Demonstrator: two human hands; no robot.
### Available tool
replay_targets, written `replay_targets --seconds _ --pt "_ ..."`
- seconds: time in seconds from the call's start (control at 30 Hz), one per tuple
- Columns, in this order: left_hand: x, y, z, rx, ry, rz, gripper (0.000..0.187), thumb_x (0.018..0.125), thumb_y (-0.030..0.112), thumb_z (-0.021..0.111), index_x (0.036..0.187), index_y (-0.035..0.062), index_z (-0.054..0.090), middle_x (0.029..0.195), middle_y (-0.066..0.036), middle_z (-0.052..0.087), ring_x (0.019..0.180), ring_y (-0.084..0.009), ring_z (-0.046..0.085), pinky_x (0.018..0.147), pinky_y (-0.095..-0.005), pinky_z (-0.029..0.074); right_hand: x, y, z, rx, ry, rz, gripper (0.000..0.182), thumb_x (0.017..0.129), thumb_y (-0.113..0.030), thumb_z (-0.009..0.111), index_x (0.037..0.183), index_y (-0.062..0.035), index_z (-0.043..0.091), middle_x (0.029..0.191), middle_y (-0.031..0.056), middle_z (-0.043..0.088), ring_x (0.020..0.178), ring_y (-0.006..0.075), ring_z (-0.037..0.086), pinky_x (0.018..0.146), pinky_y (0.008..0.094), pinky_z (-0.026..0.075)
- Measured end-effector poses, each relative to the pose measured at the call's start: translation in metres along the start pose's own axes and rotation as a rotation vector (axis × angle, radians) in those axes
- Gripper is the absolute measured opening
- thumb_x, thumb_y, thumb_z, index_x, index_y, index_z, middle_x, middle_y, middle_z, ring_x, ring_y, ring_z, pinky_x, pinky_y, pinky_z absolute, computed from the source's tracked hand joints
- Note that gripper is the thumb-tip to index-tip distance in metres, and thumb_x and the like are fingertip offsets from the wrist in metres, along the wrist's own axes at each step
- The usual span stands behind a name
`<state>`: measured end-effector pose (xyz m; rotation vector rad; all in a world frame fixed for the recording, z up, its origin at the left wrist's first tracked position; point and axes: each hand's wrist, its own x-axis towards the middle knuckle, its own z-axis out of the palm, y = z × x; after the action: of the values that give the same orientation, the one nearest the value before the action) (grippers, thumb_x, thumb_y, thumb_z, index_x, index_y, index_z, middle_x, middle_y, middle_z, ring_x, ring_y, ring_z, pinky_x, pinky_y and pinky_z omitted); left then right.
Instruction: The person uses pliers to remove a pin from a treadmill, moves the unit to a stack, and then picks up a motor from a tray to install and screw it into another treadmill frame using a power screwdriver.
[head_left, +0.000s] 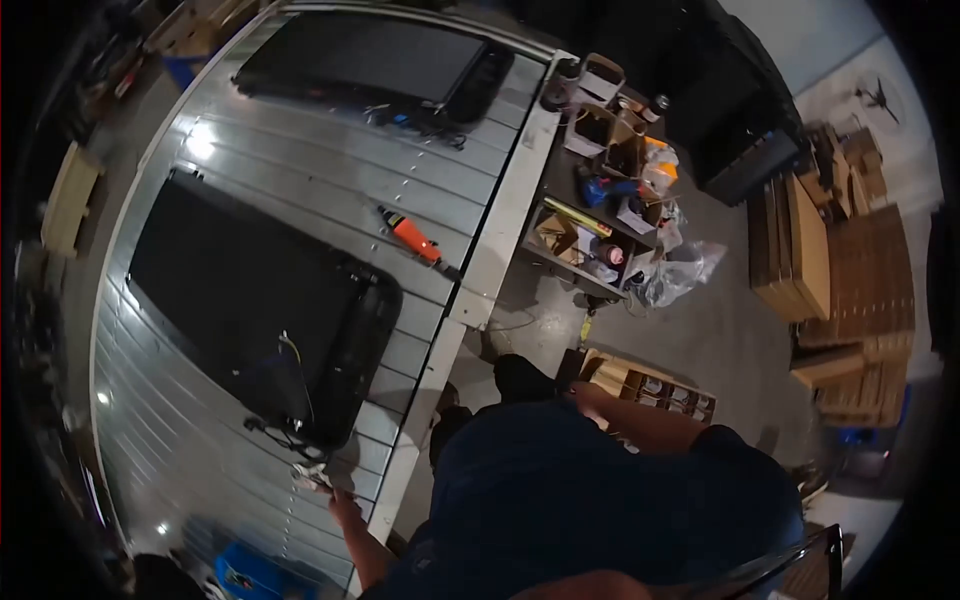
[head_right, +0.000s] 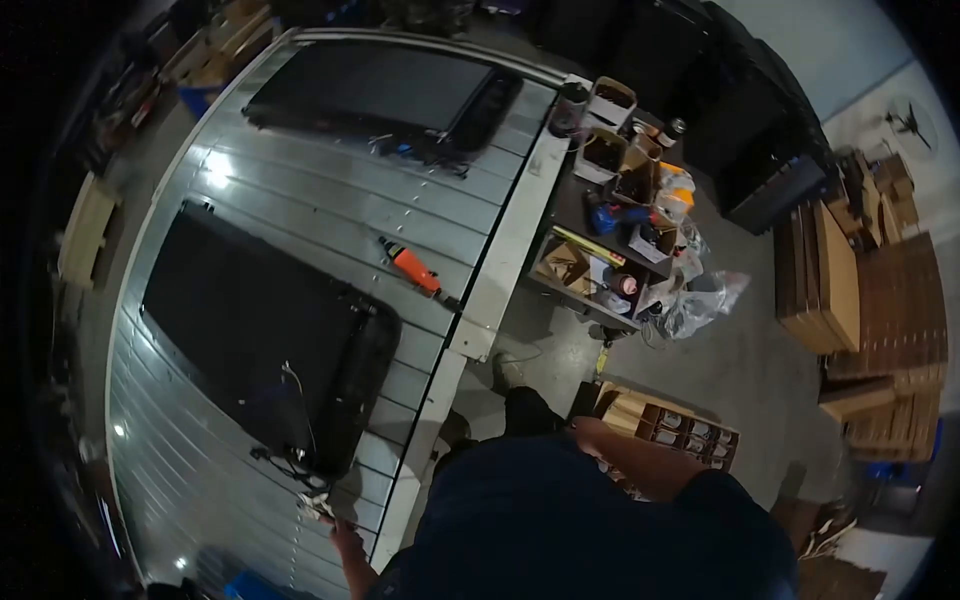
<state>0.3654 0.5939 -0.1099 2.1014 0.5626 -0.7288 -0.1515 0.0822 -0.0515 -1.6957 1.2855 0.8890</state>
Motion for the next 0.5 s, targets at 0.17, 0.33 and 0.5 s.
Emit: replay_targets --seconds 0.17,0.33,0.5 --pt "-0.069 0.054 0.006 0.030 0.355 -0.091 0.039 0.100 0.041 0.063 0.083 0.0062 0.058 0.066 -0.002 0.048 0.054 -0.0179 0.039 0.048 -0.0404 0.029 -0.001 0.008 -0.032 0.177 0.012 0.036 0.053 0.109 -0.048 0.053 0.130 -0.0025 0.070 0.126 0.0242 0.070 0.118 0.0434 0.066 0.099 0.0521 0.053" --pt "-0.171 0.171 0.041 0.205 0.476 0.309 0.034 0.099 0.036 0.065 0.089 0.0031 0.061 0.069 -0.006 0.052 0.059 -0.0209 0.045 0.055 -0.0412 0.036 0.042 0.051 -0.096 0.299 0.133 -0.081 0.053 0.107 -0.052 0.053 0.123 -0.0044 0.071 0.119 0.0233 0.072 0.115 0.0430 0.067 0.097 0.0530 0.053" --pt "-0.279 0.285 0.178 0.385 0.247 0.646 0.031 0.098 0.031 0.067 0.096 0.0000 0.065 0.073 -0.010 0.057 0.065 -0.0238 0.051 0.063 -0.0420 0.043 0.101 0.051 -0.213 0.448 0.205 -0.426 0.045 0.105 -0.045 0.061 0.122 -0.0057 0.072 0.113 0.0146 0.074 0.107 0.0277 0.071 0.095 0.0406 0.054"
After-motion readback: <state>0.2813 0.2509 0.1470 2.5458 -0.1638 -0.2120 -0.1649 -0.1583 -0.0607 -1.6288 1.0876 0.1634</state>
